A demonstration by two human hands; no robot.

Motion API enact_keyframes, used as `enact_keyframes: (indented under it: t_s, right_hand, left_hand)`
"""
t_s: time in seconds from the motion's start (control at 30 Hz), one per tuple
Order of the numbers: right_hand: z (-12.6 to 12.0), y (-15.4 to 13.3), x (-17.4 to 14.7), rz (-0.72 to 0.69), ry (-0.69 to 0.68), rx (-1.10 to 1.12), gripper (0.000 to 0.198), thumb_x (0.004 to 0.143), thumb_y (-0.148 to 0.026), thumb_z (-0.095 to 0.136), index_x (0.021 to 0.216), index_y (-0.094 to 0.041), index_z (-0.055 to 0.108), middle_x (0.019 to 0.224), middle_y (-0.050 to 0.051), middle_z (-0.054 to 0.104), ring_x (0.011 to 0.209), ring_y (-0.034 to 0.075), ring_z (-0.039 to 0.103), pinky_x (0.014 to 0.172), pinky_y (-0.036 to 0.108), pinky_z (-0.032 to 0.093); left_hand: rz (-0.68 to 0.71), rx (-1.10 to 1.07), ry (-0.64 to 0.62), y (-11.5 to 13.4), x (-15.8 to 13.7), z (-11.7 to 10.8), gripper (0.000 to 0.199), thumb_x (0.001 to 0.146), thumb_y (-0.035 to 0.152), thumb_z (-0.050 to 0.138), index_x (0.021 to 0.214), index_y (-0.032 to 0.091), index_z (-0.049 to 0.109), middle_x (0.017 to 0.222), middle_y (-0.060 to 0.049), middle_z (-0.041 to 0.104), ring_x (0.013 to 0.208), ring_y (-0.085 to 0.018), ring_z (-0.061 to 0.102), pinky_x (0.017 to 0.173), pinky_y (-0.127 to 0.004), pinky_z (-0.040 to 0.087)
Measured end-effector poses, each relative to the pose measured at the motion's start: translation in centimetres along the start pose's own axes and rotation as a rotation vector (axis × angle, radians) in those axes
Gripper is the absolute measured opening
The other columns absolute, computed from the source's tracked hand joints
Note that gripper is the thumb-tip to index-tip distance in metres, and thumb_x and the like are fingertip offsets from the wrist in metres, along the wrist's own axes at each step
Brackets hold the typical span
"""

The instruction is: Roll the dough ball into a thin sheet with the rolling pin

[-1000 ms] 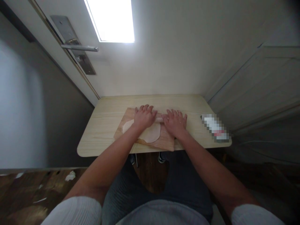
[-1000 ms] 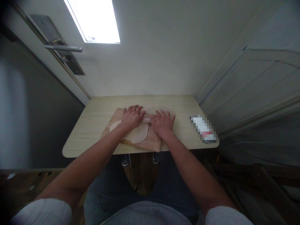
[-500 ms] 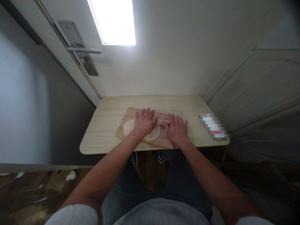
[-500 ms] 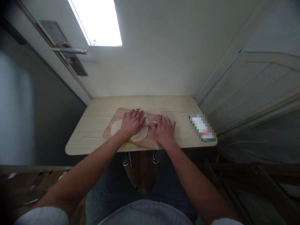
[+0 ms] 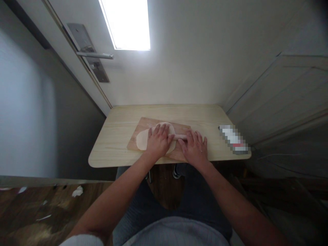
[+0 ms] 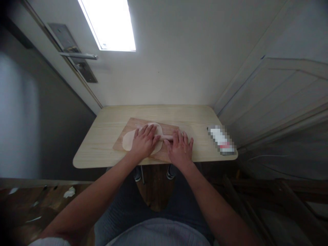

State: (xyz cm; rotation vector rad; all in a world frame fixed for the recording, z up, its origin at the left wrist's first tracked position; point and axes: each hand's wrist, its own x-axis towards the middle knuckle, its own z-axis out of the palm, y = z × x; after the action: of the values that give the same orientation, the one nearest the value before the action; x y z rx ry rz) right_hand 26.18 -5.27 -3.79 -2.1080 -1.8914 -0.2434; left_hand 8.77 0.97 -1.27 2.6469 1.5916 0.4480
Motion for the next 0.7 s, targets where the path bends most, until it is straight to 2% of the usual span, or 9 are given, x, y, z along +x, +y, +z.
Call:
enact_keyframes:
  t_s: [0.37,0.57,0.7]
  right_hand:
    - [-0.27,-0.07,-0.38,0.003,-0.017,-0.020,0.064,0.102,-0.056,0.032,0.150,-0.015,0.044,0.155,0.018,0.045,0.142,0.036,0.035,0.115,0.065,0.021]
    - [-0.23,-0.05,-0.41,0.005,-0.022,-0.011,0.064,0.102,-0.057,0.032,0.149,-0.015,0.044,0.154,0.018,0.046,0.142,0.036,0.035,0.115,0.065,0.021]
    - [-0.28,-0.11,-0.39,0.009,-0.027,-0.013,0.064,0.102,-0.056,0.034,0.149,-0.015,0.044,0.154,0.018,0.046,0.142,0.036,0.035,0.114,0.065,0.022]
  left_hand:
    - [-0.007,-0.013,-0.014,0.19,-0.67,-0.08,0.053,0.105,0.050,0.024,0.148,0.027,0.045,0.156,-0.006,0.047,0.149,-0.026,0.033,0.120,-0.055,0.025]
    - [0.008,-0.019,-0.010,0.23,-0.68,-0.29,0.058,0.102,0.061,0.027,0.140,0.026,0.052,0.154,-0.008,0.049,0.146,-0.029,0.036,0.119,-0.057,0.026]
    - [0.007,-0.022,-0.005,0.36,-0.66,-0.40,0.056,0.101,0.061,0.029,0.136,0.026,0.055,0.151,-0.008,0.052,0.144,-0.029,0.039,0.119,-0.057,0.027]
